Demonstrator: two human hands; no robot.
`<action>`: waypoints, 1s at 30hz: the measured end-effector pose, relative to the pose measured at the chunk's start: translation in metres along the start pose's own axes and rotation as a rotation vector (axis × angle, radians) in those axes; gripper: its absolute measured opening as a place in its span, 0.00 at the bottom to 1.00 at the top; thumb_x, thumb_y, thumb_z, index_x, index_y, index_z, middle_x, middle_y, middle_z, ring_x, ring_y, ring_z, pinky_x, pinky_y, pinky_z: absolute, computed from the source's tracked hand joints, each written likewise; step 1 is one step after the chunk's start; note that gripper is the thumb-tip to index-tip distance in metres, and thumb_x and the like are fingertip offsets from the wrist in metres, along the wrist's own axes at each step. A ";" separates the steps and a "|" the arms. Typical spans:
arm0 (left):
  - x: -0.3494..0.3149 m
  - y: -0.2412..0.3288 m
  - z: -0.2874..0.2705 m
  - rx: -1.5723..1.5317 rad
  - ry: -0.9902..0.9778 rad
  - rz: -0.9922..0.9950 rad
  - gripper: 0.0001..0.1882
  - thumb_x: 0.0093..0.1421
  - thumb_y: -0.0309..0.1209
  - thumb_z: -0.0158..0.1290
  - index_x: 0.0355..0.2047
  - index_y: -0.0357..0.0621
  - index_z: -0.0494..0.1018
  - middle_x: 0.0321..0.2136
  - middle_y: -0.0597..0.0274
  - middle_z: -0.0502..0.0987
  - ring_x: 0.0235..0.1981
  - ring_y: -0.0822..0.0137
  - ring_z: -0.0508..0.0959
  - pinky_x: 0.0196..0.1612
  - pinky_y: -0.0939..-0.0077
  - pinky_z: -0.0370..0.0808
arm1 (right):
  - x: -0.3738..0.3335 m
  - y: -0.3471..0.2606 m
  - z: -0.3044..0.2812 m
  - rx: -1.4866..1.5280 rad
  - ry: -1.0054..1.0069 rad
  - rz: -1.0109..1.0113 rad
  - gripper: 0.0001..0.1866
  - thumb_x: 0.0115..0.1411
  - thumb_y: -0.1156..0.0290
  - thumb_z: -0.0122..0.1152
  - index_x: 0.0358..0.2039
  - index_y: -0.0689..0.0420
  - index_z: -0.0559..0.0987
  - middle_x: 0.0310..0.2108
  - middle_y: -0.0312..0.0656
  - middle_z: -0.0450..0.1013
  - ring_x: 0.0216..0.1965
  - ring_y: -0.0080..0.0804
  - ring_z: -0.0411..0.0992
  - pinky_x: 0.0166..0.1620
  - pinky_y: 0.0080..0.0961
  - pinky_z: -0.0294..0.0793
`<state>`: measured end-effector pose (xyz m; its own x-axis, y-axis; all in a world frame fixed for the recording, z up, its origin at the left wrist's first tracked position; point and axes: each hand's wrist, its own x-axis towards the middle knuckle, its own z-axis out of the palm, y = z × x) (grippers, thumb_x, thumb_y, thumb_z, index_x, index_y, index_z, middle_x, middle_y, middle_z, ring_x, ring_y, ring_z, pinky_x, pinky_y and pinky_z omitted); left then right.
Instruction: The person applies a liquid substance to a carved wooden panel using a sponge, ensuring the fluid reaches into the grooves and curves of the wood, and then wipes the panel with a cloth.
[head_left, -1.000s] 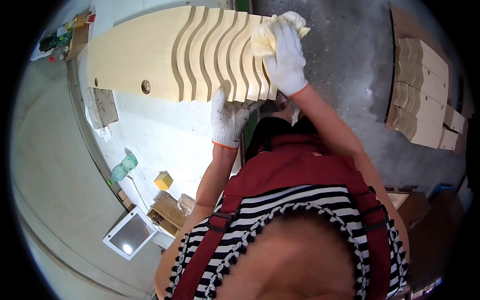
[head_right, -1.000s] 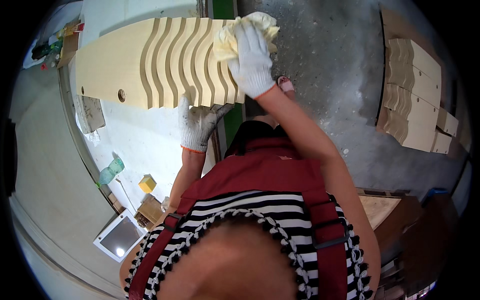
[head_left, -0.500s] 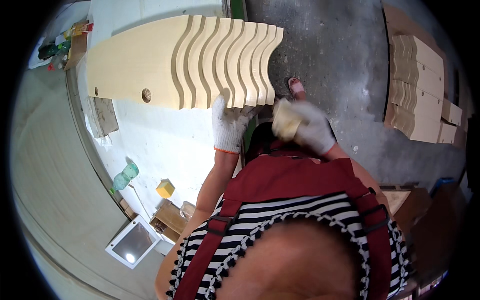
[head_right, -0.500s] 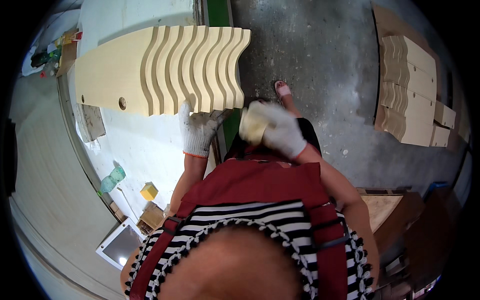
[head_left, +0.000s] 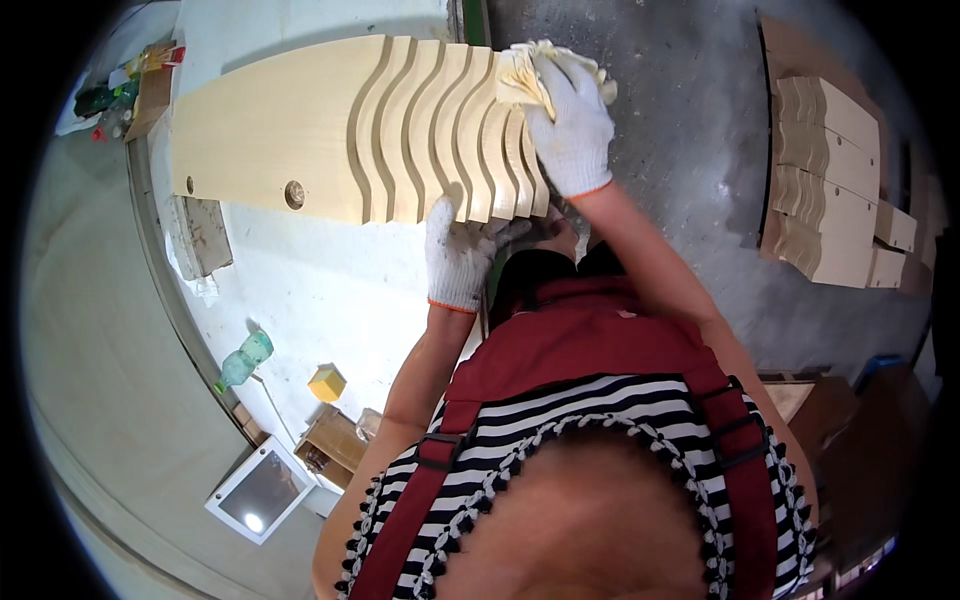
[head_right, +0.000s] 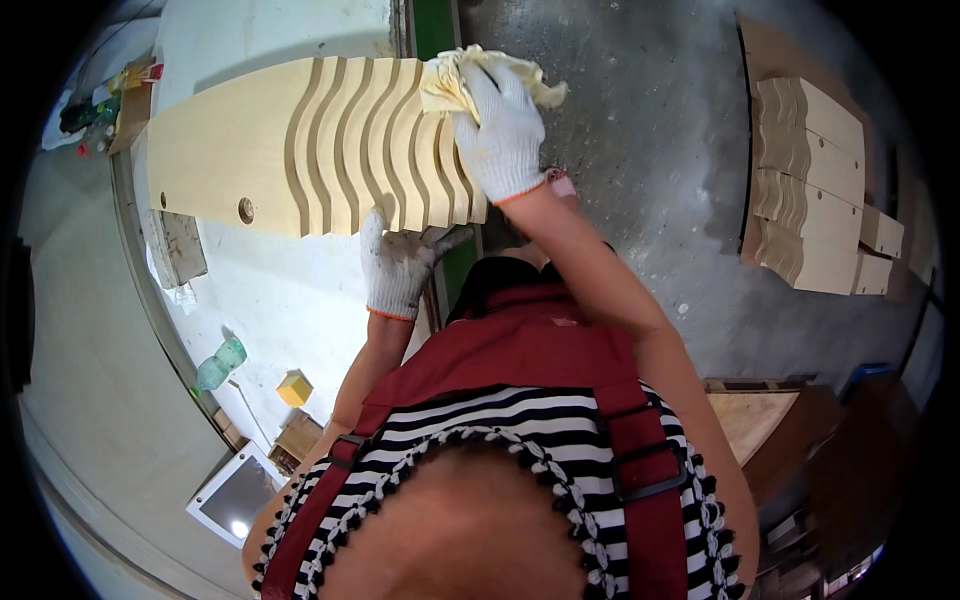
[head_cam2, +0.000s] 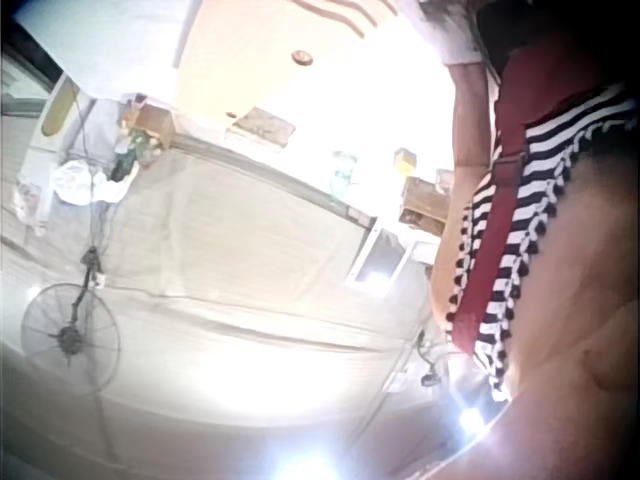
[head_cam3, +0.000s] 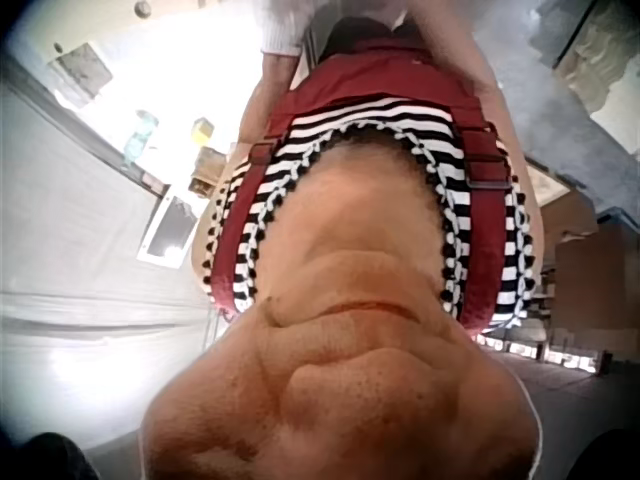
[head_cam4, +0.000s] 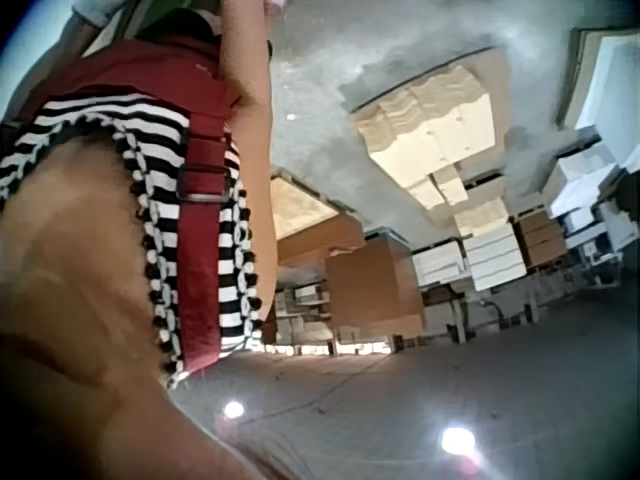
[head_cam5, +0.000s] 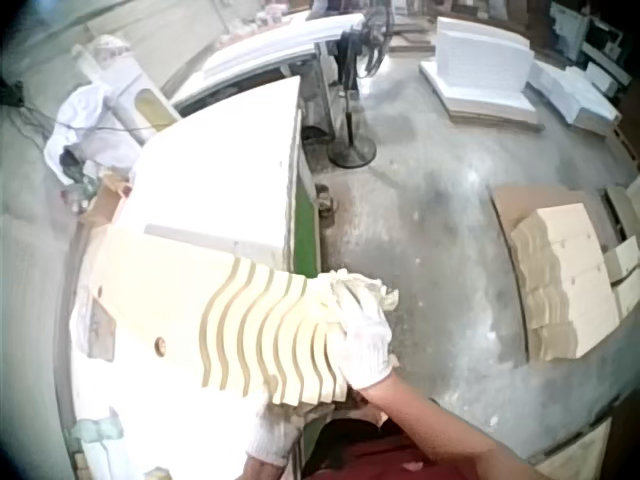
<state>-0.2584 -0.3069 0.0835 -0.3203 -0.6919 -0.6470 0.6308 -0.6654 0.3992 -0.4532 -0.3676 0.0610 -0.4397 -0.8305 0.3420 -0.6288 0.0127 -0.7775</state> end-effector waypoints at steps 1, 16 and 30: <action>-0.001 0.000 -0.001 0.011 0.002 -0.002 0.39 0.64 0.51 0.53 0.68 0.46 0.54 0.62 0.45 0.64 0.59 0.39 0.71 0.56 0.36 0.72 | -0.008 -0.006 -0.001 -0.002 -0.001 -0.006 0.26 0.52 0.71 0.61 0.55 0.55 0.78 0.55 0.47 0.71 0.57 0.51 0.69 0.59 0.38 0.71; 0.000 0.001 0.009 -0.033 0.001 0.033 0.41 0.63 0.52 0.53 0.69 0.46 0.52 0.66 0.44 0.59 0.65 0.41 0.63 0.64 0.31 0.61 | -0.094 -0.014 -0.092 0.215 -0.841 -0.175 0.25 0.48 0.80 0.59 0.49 0.56 0.81 0.46 0.45 0.78 0.47 0.44 0.76 0.53 0.35 0.75; -0.043 0.044 -0.002 -0.520 -0.044 -0.098 0.60 0.59 0.66 0.52 0.72 0.37 0.34 0.72 0.40 0.44 0.73 0.45 0.45 0.71 0.36 0.43 | 0.031 -0.001 0.022 -0.120 -0.093 -0.265 0.33 0.54 0.65 0.60 0.61 0.59 0.69 0.60 0.49 0.68 0.62 0.51 0.64 0.65 0.45 0.61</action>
<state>-0.2157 -0.3056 0.1279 -0.4178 -0.6516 -0.6332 0.8598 -0.5087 -0.0439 -0.4523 -0.4060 0.0605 -0.1926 -0.8610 0.4706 -0.7874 -0.1506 -0.5978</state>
